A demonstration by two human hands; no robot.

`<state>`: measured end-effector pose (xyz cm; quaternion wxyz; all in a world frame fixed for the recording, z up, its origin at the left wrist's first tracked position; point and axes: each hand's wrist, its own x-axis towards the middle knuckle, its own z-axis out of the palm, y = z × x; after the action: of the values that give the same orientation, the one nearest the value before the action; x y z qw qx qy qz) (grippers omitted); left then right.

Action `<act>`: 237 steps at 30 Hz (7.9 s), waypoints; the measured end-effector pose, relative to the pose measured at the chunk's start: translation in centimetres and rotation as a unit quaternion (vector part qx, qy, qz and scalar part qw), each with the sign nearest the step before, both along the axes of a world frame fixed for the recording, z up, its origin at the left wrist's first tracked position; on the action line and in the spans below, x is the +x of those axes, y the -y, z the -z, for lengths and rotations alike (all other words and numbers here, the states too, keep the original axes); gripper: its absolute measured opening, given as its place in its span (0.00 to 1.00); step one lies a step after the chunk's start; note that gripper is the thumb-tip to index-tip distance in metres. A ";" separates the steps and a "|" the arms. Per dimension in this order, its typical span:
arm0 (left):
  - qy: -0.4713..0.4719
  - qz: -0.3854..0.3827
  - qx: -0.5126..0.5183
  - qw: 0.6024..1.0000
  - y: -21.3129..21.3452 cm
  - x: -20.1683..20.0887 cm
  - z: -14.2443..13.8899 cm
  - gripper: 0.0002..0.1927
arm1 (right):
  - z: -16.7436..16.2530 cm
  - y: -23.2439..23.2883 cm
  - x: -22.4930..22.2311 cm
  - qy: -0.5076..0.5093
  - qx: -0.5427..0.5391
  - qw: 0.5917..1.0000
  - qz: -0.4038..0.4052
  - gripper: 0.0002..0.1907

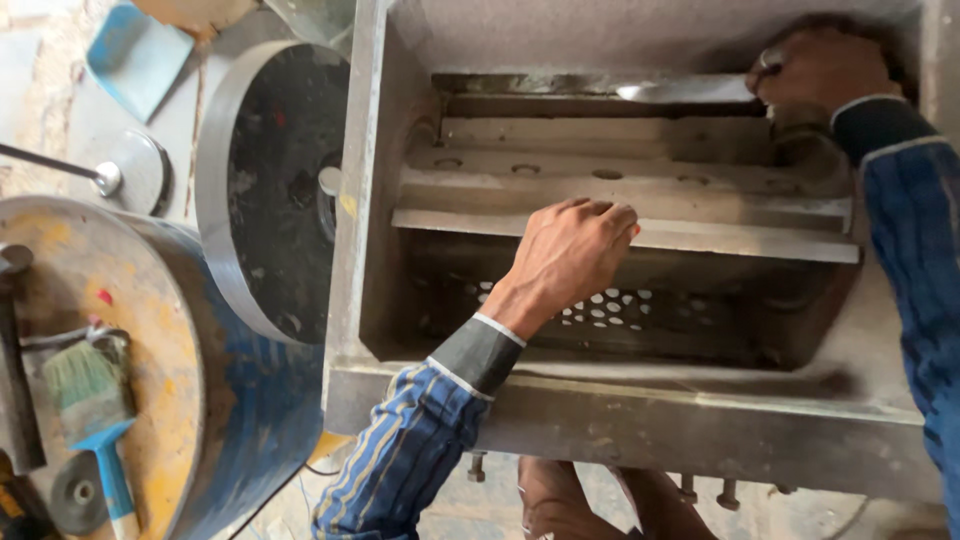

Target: The person holds an angle grinder with both hands and grinds the edge of a long metal bar mounted on a machine, producing sparks. They then set the grinder on a drum, reposition the bar, and use a hand tool to scrape and adjust components inside the machine housing.

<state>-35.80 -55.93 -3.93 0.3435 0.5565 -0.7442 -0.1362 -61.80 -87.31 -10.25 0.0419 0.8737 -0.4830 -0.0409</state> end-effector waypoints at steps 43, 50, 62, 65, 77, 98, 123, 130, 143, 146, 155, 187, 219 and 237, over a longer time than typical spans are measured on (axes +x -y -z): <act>0.031 -0.009 0.039 0.999 -0.9 -2.6 -0.3 0.09 | -0.3 -1.3 3.0 0.031 -0.028 0.999 0.017 0.20; 0.044 -0.022 0.016 0.999 -0.9 -2.7 0.6 0.07 | 1.8 -1.8 8.6 0.085 -0.058 0.993 -0.053 0.19; 0.086 -0.024 0.031 0.995 -1.2 -2.6 2.0 0.11 | 4.9 -3.2 12.3 0.129 0.027 0.988 -0.081 0.19; 0.112 -0.032 0.064 0.991 -1.2 -2.4 2.1 0.13 | 6.7 -3.7 16.4 0.140 0.023 0.984 -0.109 0.18; 0.181 -0.028 0.064 0.981 -1.9 -2.1 3.0 0.08 | 3.9 -1.3 16.7 0.093 -0.063 0.985 -0.130 0.17; 0.164 -0.003 0.061 0.985 -2.2 -2.9 4.4 0.08 | 3.8 -2.0 12.5 0.026 -0.026 0.982 -0.184 0.17; 0.160 0.006 0.071 0.984 -2.8 -1.7 4.3 0.08 | 7.3 -0.6 17.3 0.115 0.065 0.988 -0.085 0.19; 0.173 -0.007 0.014 0.985 -3.1 -2.3 4.9 0.06 | 7.3 -2.1 24.8 0.117 0.087 0.989 -0.018 0.21; 0.202 -0.027 0.088 0.975 -2.8 -1.8 4.6 0.09 | 7.5 -5.2 25.3 0.132 0.052 0.990 -0.027 0.17; 0.208 -0.047 0.072 0.974 -2.5 -0.8 5.1 0.08 | 7.4 -5.7 25.9 0.134 0.020 0.990 -0.029 0.17; 0.220 -0.052 0.046 0.973 -2.3 -0.6 4.2 0.07 | 2.8 -4.9 9.3 0.058 0.127 0.990 -0.009 0.24; 0.209 0.043 0.019 0.977 -0.1 -3.0 7.2 0.06 | -0.9 -13.3 27.6 -0.214 -0.249 0.902 -0.279 0.19; 0.153 0.075 0.017 0.985 -3.6 -2.8 3.5 0.07 | -5.4 -14.1 -1.2 -0.250 -0.068 0.966 0.006 0.12; 0.154 0.106 0.022 0.982 -4.8 -3.5 3.1 0.08 | -3.1 -12.1 -4.5 -0.183 -0.071 0.981 0.013 0.11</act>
<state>-39.34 -51.14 -6.98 0.1961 0.4963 -0.8397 -0.1005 -66.25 -75.26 -7.13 0.1909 0.8398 -0.4805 -0.1658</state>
